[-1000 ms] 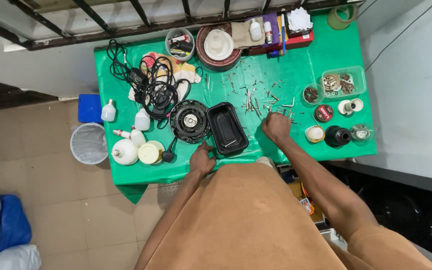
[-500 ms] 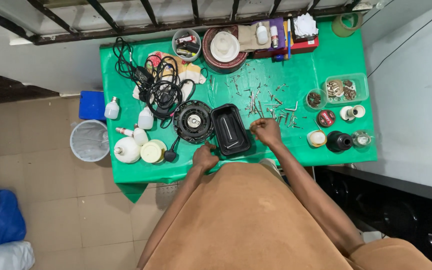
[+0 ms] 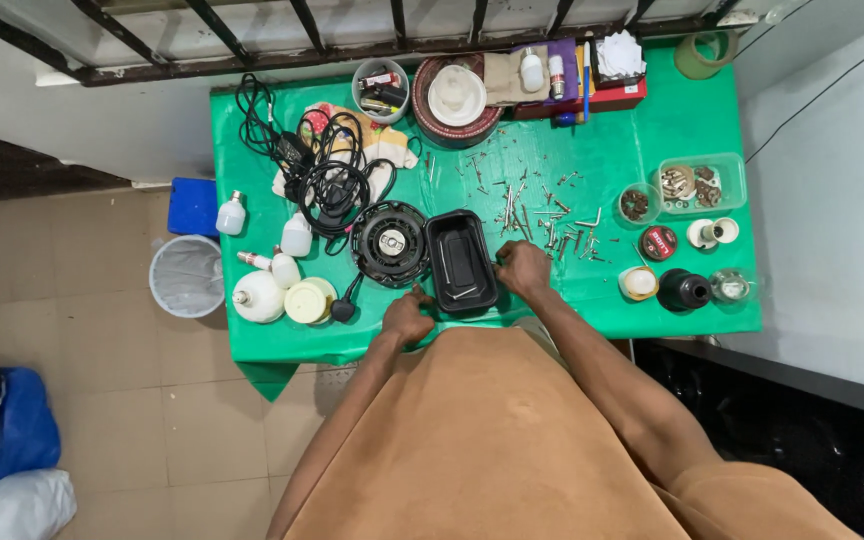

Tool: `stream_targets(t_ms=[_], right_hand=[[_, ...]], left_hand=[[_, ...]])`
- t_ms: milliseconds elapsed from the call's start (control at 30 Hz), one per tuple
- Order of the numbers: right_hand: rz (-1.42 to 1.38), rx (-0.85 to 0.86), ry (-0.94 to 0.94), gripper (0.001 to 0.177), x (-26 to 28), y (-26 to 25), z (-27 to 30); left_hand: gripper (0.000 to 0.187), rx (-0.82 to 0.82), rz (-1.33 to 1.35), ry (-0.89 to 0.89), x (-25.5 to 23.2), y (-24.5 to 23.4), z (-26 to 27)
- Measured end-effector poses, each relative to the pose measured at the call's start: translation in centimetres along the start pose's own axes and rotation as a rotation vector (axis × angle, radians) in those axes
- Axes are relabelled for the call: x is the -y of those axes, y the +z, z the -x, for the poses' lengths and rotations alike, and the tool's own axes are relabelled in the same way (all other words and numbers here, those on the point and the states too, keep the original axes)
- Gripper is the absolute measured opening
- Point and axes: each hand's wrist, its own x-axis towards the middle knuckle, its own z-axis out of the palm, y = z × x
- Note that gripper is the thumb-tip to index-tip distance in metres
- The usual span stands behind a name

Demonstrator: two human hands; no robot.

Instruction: Organizing various screws and mechanical parts on a workbench.

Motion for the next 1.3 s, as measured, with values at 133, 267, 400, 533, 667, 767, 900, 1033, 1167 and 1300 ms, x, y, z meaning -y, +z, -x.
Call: stream_targets(t_ms=[133,267,400,533,667,767,900,1033,1167,1300], right_hand=[[0.090,-0.013,-0.073,0.034,1.7,-0.8,0.3],[0.160,0.017,-0.079,0.037,2.1,-0.5,0.3],[0.168,-0.050,-0.128,0.021,-0.2,1.7,-0.5],[0.045,-0.043,-0.094,0.018,0.4,0.3,0.0],[0.003,-0.016,-0.080,0.015,-0.9,0.8,-0.4],[0.017,-0.002,-0.078,0.011,-0.8,0.3,-0.3],[0.111,-0.079,-0.164,0.008,-1.9,1.0,-0.4],[-0.066,-0.021,-0.020,0.013,-0.6,-0.8,0.2],[-0.003,-0.040,-0.022,0.012,-0.3,-1.1,0.3],[0.089,-0.152,-0.127,0.012,-2.3,1.2,-0.7]], left_hand=[[0.072,-0.035,0.013,-0.074,1.6,1.1,-1.0],[0.076,-0.033,0.018,-0.094,1.5,1.1,-0.9],[0.073,-0.045,0.003,-0.056,2.2,1.7,-1.3],[0.075,-0.029,0.013,-0.093,1.5,1.2,-0.8],[0.076,-0.012,-0.003,-0.091,1.0,0.9,-0.5],[0.076,-0.007,-0.018,-0.084,1.2,1.1,-0.8],[0.078,-0.009,-0.011,-0.086,1.5,1.2,-1.0],[0.083,-0.003,-0.006,-0.093,0.9,0.8,-0.6],[0.088,0.023,-0.026,-0.094,0.4,0.6,-0.4],[0.091,0.036,-0.027,-0.124,0.0,0.3,-0.2]])
